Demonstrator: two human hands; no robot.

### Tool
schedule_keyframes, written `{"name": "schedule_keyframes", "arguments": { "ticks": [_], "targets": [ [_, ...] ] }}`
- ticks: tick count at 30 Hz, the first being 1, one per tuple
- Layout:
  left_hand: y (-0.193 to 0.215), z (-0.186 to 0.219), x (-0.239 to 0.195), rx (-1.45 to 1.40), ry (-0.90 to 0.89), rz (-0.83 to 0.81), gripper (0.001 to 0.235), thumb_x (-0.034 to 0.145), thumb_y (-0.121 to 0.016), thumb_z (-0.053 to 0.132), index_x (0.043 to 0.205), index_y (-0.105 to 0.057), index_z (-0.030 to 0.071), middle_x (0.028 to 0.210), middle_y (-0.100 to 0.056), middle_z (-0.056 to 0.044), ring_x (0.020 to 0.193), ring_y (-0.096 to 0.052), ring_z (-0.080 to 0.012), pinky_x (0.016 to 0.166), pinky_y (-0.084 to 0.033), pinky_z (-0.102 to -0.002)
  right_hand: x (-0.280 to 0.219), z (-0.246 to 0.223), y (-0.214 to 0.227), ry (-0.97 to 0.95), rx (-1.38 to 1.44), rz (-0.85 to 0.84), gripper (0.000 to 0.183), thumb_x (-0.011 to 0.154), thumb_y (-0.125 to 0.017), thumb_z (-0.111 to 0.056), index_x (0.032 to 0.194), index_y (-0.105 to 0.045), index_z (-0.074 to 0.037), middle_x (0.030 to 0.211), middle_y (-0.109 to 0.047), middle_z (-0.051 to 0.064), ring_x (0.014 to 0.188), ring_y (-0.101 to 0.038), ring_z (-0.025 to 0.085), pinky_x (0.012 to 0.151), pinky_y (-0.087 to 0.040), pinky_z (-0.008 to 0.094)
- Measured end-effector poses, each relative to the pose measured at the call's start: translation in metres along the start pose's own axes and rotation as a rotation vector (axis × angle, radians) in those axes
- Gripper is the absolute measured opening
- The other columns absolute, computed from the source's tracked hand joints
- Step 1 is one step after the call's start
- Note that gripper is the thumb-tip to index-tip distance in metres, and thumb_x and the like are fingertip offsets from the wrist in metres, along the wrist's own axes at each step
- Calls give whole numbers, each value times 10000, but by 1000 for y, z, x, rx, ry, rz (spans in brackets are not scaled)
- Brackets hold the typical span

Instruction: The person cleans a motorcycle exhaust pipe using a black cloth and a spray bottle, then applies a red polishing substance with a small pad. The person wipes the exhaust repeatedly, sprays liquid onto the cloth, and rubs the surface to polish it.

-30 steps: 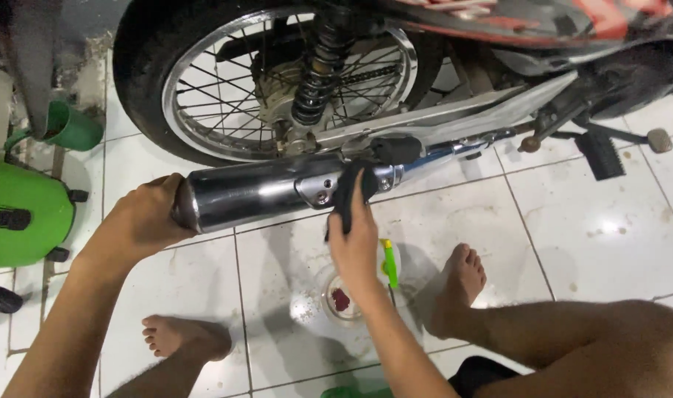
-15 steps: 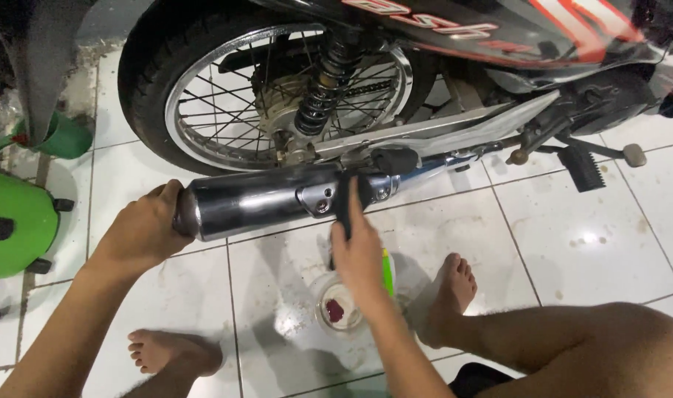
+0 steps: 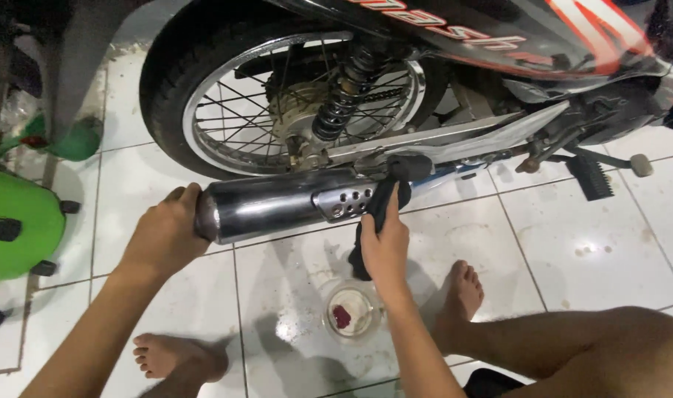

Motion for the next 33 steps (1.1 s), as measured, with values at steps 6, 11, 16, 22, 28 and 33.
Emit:
{"name": "schedule_keyframes", "arguments": {
  "ticks": [6,11,16,22,28,33],
  "targets": [
    [3,2,-5,-9,4,13,665,693,-799,52,1326,-611,-28,1117,-715,-274,963,-744,-460,787,-656,-503,22,-33,-20,159,-250,-147,656,916,-591,-310,1494,-506,-13,1179,-706,301,1085,-711,427,846,-603,492],
    [1,5,-8,-21,-12,3,659,700,-762,29,1333,-593,-34,1154,-699,-291,971,-737,-475,795,-654,-528,38,-55,-10,27,-500,-338,678,951,-485,-394,1420,-517,95,1124,-694,347,1099,-693,471,900,-549,576],
    [-2,-1,-3,-7,16,3,684,684,-770,38,1341,-588,-18,1174,-695,-280,977,-739,-465,803,-650,-524,64,-36,-7,-67,-525,-357,712,941,-470,-494,1375,-596,56,1054,-746,251,1029,-726,401,899,-558,555],
    [3,5,-4,9,2,-40,712,698,-742,39,1382,-557,-40,1214,-677,-300,1009,-733,-455,812,-659,-505,20,-89,0,-57,-526,-467,638,960,-508,-407,1363,-600,79,1168,-701,327,1181,-646,497,965,-517,585],
    [2,3,-7,57,4,-7,698,694,-764,33,1364,-581,-33,1192,-692,-303,998,-740,-453,806,-665,-501,10,-97,12,1,-470,-466,648,951,-475,-299,1512,-459,24,1264,-647,355,1231,-608,505,1036,-487,592],
    [2,5,-4,47,17,-7,748,675,-757,18,1396,-570,-45,1236,-677,-318,1033,-726,-457,815,-661,-500,24,-81,15,18,-536,-401,627,944,-499,-345,1479,-520,-18,1180,-688,327,1176,-646,484,1004,-517,565]
  ]
}}
Point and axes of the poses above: each hand's wrist, its own x-axis towards the middle knuckle, its own y-axis out of the back of the hand, z = x × y, the point moved 6 cm from there along x, towards the middle knuckle
